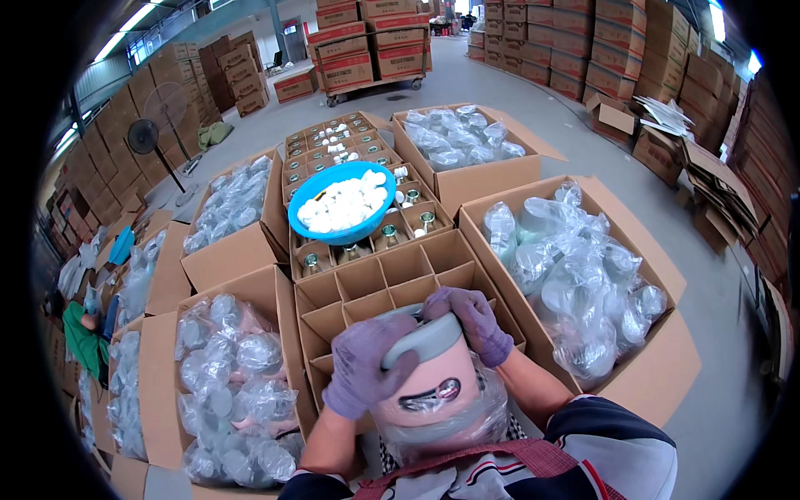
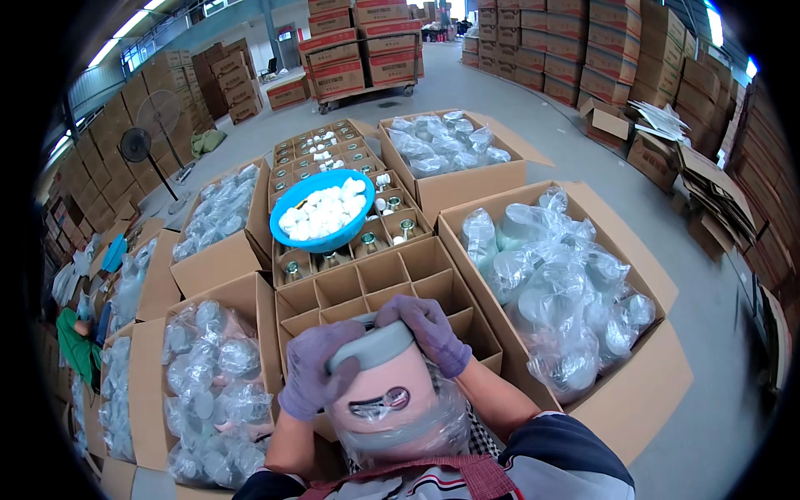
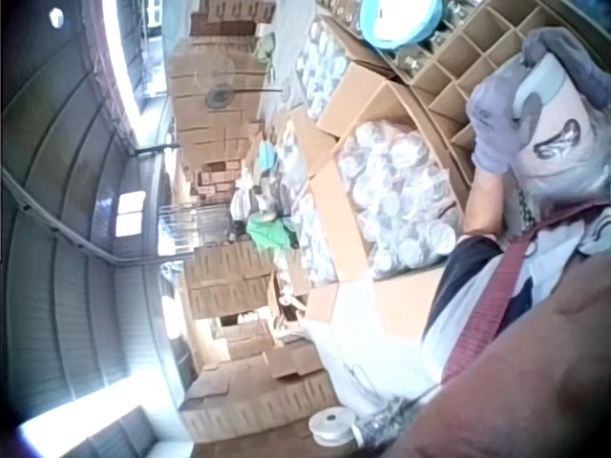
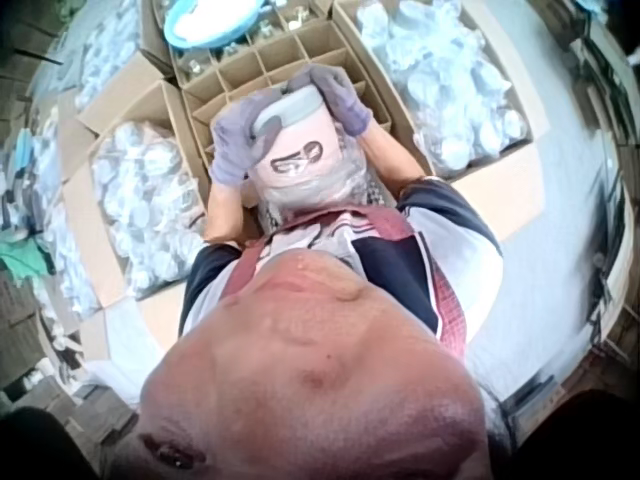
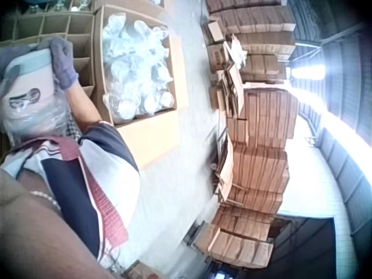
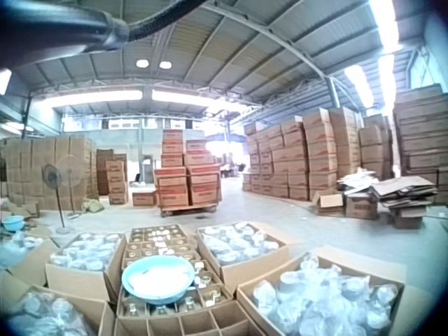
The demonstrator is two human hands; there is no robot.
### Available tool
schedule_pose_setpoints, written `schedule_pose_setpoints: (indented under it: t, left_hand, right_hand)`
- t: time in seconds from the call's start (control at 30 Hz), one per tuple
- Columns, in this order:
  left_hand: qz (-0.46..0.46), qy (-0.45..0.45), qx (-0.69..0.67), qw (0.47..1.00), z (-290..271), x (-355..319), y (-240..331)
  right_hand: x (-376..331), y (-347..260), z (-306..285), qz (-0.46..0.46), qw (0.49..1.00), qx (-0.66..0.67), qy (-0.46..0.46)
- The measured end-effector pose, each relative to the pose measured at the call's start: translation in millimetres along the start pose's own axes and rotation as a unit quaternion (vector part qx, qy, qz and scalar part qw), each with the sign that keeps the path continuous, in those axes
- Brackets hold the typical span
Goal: The person sits on the floor in a warehouse and packs small kitchen appliances into a cardboard box. They repeatedly pick up a container, insert a glass jar, place a lid on top, wrap the unit in a plastic bag, and place it into a compartmentalized box. The process is repeated for multiple units until the box is full, after which the person closes the box flaps.
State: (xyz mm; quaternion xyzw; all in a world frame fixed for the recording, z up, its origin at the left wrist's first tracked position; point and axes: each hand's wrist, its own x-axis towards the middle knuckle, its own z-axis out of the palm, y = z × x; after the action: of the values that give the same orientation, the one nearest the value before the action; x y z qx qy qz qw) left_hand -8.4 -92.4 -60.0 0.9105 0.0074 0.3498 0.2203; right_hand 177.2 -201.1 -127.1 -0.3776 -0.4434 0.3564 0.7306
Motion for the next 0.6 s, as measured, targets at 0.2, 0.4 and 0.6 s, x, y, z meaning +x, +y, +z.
schedule_pose_setpoints:
  t: [0.2,0.4,0.6]
  left_hand:
    - [-0.136,0.054,-0.348,0.926,20,-25,-54]
    - [-0.096,0.052,-0.211,0.971,9,-21,-35]
    - [-0.122,0.088,-0.114,0.982,15,-6,-18]
  right_hand:
    - [9,2,2,-0.065,0.998,-0.007,-0.004]
    - [19,17,-2,-0.081,0.997,0.013,0.005]
    - [7,-34,4,-0.146,0.948,-0.269,-0.082]
